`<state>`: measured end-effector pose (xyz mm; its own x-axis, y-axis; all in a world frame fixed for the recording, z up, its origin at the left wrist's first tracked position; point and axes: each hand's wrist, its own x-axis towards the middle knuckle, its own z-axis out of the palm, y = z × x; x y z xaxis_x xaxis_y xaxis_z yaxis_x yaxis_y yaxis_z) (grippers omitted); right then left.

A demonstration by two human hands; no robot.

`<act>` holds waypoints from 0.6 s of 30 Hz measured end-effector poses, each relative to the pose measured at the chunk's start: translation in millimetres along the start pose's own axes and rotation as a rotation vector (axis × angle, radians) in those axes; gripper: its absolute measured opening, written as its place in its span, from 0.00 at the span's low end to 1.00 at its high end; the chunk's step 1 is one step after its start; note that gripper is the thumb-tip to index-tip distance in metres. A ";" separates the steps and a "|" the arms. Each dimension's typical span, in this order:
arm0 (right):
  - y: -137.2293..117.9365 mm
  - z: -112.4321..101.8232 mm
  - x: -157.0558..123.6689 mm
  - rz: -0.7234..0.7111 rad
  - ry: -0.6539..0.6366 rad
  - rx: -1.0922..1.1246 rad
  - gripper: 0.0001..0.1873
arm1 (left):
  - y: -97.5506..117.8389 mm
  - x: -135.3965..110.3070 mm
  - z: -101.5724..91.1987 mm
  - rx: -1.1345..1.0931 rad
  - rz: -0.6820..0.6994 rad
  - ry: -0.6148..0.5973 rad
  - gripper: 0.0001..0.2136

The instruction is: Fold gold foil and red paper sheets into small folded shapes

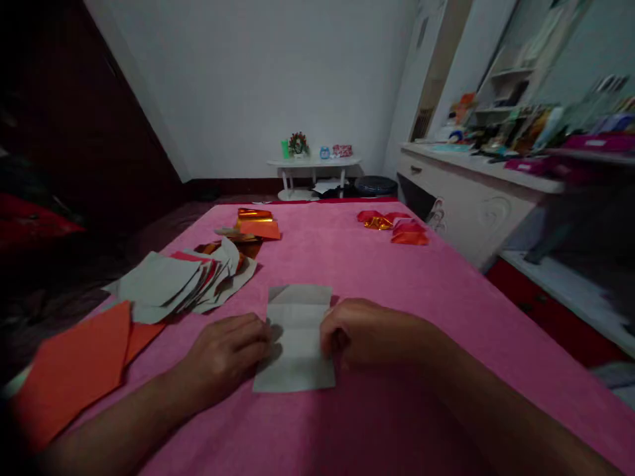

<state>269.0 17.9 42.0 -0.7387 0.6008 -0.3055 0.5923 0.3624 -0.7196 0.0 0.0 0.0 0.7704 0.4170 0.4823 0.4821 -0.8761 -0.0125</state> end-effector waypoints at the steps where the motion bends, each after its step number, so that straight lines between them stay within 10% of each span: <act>1: -1.1 0.7 -0.4 0.014 0.007 0.006 0.16 | -0.7 -0.5 1.0 -0.003 -0.002 0.003 0.06; 18: -2.5 7.4 3.9 -0.036 0.162 -0.062 0.21 | -8.3 -3.7 6.4 -0.218 -0.170 -0.042 0.11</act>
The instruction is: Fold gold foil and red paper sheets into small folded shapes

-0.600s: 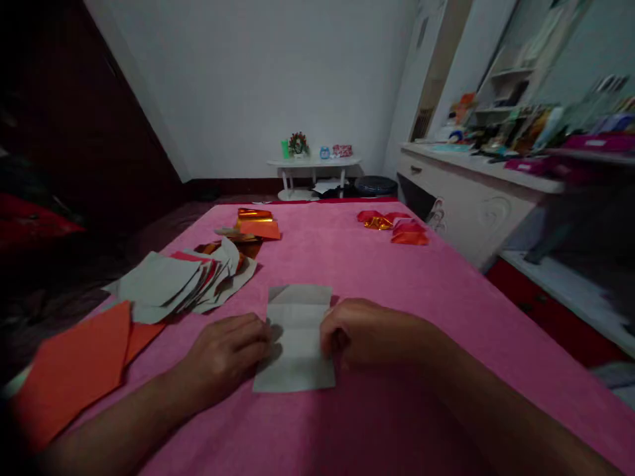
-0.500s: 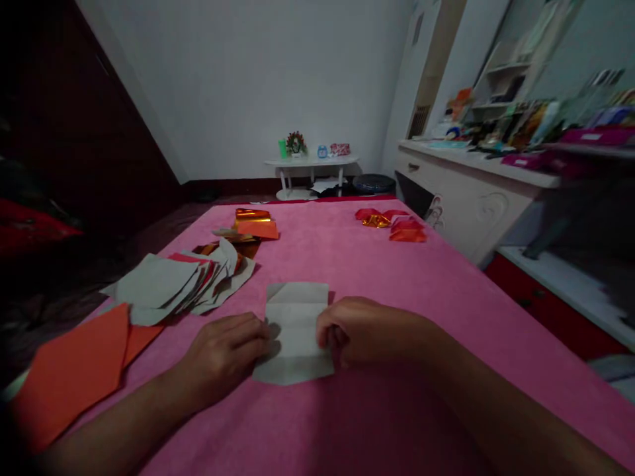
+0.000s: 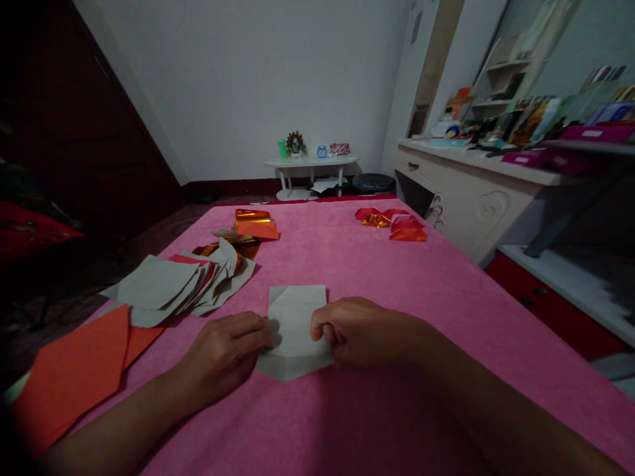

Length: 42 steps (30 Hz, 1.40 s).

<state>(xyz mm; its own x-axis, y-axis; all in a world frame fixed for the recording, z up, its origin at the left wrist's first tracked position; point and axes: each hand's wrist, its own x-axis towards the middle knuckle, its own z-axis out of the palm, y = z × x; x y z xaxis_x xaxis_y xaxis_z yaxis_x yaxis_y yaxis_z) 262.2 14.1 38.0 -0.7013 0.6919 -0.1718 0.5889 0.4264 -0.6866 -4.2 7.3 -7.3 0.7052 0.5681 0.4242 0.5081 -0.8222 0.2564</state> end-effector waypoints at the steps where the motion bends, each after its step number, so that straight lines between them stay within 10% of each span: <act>1: -0.6 -0.1 1.5 -0.012 0.006 0.015 0.18 | 0.7 2.1 -1.0 -0.057 -0.025 0.037 0.11; 4: -0.8 2.2 9.7 -0.014 0.066 0.147 0.03 | 2.7 9.2 -3.8 -0.271 -0.183 0.134 0.06; 11: 12.4 21.6 33.1 0.197 0.380 0.596 0.19 | -9.1 16.3 7.0 -0.883 -0.700 0.243 0.09; 26: 14.4 25.5 34.1 0.283 0.579 0.712 0.17 | -12.6 20.9 5.5 -1.020 -0.750 0.354 0.18; 37: 2.5 26.0 29.6 0.120 0.977 0.722 0.16 | -7.5 23.6 -5.3 -0.810 -0.728 0.453 0.21; 42: 1.1 31.6 29.2 0.074 0.991 0.726 0.14 | -5.4 20.8 -0.3 -1.165 -0.729 0.346 0.33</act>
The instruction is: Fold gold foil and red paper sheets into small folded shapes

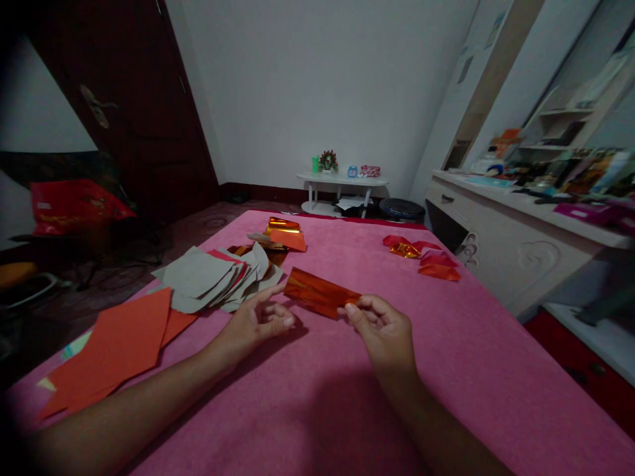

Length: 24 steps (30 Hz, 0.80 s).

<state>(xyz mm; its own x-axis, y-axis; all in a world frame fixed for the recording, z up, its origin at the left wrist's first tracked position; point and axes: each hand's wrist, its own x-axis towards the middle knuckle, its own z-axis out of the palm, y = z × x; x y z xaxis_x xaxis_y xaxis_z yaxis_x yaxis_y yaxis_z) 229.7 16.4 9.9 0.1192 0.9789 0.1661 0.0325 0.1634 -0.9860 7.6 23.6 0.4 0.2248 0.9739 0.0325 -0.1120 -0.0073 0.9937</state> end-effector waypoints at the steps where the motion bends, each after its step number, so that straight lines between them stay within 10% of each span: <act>1: -0.1 0.7 -0.9 -0.017 -0.016 -0.017 0.13 | -0.3 -1.0 1.3 -0.087 -0.033 -0.033 0.35; 12: -4.0 7.6 -7.5 -0.430 -0.285 -0.410 0.06 | 9.6 -5.3 1.6 -0.248 -0.019 -0.049 0.33; 24: 0.8 7.9 -10.2 -0.316 -0.238 -0.371 0.06 | 4.7 -3.4 -0.7 -0.254 -0.002 0.001 0.21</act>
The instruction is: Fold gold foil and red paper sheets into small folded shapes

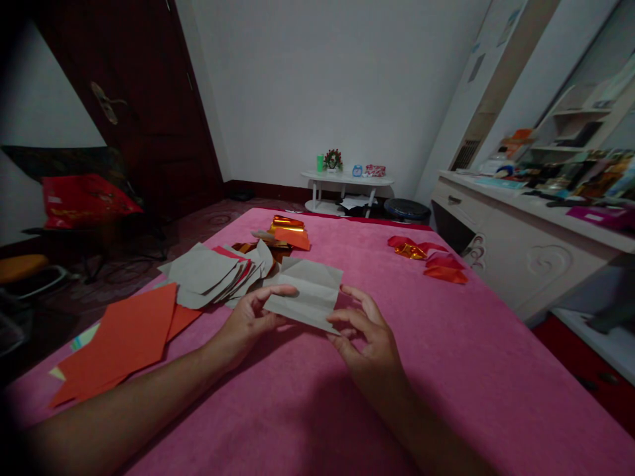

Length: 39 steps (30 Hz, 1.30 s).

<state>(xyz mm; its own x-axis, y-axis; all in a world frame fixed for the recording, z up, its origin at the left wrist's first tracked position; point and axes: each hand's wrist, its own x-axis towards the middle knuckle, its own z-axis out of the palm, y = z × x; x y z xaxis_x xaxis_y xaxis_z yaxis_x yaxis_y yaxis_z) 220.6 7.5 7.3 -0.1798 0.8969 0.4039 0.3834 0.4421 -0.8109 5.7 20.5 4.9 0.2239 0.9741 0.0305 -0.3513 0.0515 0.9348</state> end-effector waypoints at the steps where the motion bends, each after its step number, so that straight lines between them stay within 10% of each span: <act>1: -1.3 0.5 -0.3 0.030 -0.006 0.037 0.07 | -0.5 0.2 -0.7 0.016 0.007 0.005 0.18; 17: -3.2 5.2 -1.8 0.414 -0.129 0.349 0.17 | -2.3 -1.5 3.1 0.145 -0.059 -0.058 0.16; 39: -2.1 19.6 -4.5 0.270 -0.099 0.247 0.14 | -7.7 1.2 1.8 -0.022 -0.094 -0.015 0.13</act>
<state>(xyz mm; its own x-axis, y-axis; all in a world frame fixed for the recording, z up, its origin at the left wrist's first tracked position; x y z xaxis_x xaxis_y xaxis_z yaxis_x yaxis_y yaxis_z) 202.9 2.7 -1.2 -0.1936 0.9726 0.1288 0.2013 0.1679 -0.9650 10.3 20.8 -1.6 0.2704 0.9614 -0.0515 -0.3481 0.1475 0.9258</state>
